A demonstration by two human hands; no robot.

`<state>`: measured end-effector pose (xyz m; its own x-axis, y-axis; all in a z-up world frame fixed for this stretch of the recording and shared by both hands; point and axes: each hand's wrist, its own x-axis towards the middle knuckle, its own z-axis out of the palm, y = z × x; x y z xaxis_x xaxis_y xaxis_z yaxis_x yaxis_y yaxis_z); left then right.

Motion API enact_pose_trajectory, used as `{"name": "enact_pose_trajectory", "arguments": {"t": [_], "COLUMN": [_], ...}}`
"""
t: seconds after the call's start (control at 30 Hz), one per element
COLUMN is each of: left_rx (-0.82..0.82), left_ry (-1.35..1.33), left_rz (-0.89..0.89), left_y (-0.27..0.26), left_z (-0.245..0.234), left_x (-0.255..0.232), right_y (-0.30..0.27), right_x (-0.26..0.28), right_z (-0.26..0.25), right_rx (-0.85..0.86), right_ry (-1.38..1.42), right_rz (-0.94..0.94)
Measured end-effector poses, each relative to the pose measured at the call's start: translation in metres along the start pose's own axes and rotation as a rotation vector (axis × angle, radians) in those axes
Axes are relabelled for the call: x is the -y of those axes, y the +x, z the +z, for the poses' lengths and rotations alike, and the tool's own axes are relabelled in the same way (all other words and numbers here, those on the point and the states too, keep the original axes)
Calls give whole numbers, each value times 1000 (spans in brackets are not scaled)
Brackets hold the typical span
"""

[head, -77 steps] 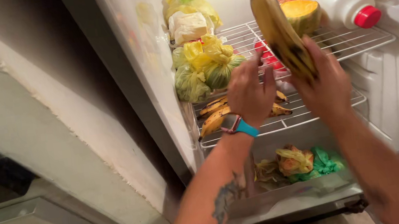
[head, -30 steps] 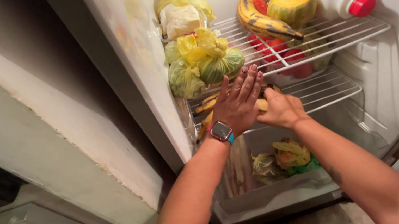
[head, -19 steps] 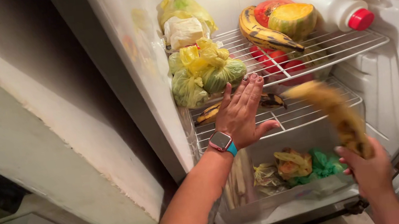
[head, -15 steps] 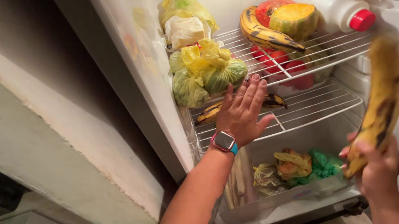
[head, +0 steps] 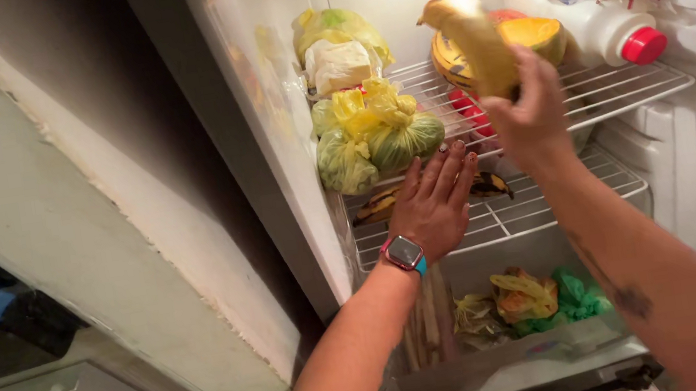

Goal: The person cuts open a large plastic bag of smaller milk packets with a knife, removes the packets, and then places a banana, a package of meat, and other bagged food items into the refrigerator shelves and lower bin by hand.

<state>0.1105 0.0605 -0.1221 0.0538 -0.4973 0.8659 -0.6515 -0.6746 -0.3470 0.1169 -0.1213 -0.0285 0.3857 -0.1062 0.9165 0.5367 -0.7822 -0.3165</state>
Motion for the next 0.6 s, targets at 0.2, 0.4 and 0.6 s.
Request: {"name": "enact_pose_trajectory", "arguments": {"t": [0.2, 0.4, 0.6], "left_rx": [-17, -45, -61], "left_ry": [20, 65, 94], "left_rz": [-21, -25, -22], "left_y": [4, 3, 1], "left_z": [-3, 1, 10], "left_x": [-4, -5, -3], "right_y": [32, 33, 28], "right_x": [-15, -48, -65], "right_z": [51, 79, 101], "right_rx": [304, 505, 181], "right_ry": [-320, -581, -708], "right_rz": [-162, -353, -592]}}
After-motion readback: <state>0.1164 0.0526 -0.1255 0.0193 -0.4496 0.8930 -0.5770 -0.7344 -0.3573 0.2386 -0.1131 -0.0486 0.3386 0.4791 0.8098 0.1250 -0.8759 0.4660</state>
